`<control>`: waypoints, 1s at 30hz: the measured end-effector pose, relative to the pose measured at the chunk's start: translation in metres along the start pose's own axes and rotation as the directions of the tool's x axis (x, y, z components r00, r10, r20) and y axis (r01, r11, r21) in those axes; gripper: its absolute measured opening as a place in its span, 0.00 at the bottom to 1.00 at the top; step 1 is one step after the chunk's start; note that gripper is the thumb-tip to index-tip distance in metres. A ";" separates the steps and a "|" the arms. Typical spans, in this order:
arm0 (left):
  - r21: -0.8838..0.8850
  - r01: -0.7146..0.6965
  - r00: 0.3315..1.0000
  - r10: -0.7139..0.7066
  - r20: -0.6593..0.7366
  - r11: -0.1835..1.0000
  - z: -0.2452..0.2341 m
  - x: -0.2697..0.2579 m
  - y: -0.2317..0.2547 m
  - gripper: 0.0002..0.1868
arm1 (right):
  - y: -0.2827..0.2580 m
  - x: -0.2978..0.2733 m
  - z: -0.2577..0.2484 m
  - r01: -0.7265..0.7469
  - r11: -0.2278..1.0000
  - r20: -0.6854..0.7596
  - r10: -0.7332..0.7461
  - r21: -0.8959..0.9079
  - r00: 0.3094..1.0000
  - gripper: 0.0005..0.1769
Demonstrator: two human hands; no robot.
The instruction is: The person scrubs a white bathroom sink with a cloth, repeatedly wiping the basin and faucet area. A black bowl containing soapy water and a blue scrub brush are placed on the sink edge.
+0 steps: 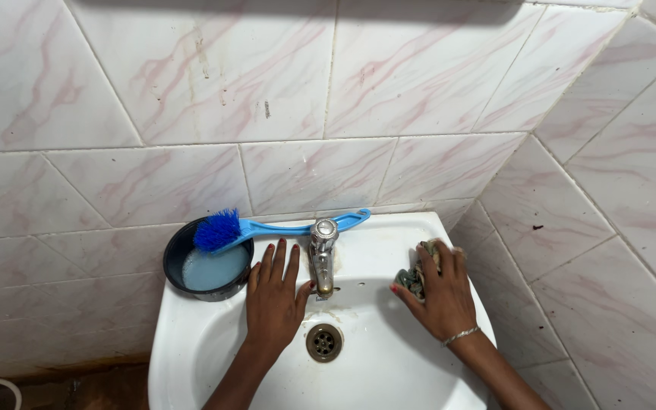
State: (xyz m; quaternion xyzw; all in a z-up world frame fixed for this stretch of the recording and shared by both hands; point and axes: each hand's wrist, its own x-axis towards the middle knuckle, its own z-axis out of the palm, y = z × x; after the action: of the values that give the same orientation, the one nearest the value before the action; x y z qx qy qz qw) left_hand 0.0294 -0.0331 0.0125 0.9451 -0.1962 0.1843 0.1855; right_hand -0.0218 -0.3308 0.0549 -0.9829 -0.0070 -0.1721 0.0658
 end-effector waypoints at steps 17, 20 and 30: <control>0.023 -0.001 1.000 0.001 -0.018 1.000 -0.006 0.001 0.005 0.35 | -0.064 0.049 0.046 0.256 0.907 -0.105 -0.234 0.334 0.967 0.28; 0.022 -0.016 0.999 0.017 -0.028 1.000 -0.005 0.001 0.004 0.34 | -0.052 0.054 0.036 0.235 0.888 -0.035 -0.241 0.394 0.970 0.24; 0.015 -0.005 1.000 0.005 -0.008 1.000 -0.004 0.001 0.003 0.34 | 0.005 0.033 0.020 0.015 0.993 -0.047 -0.010 0.118 0.999 0.28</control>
State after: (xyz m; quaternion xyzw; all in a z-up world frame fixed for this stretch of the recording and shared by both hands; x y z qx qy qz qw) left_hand 0.0276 -0.0343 0.0167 0.9452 -0.1963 0.1900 0.1788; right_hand 0.0166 -0.3339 0.0465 -0.9729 -0.0218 -0.1943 0.1232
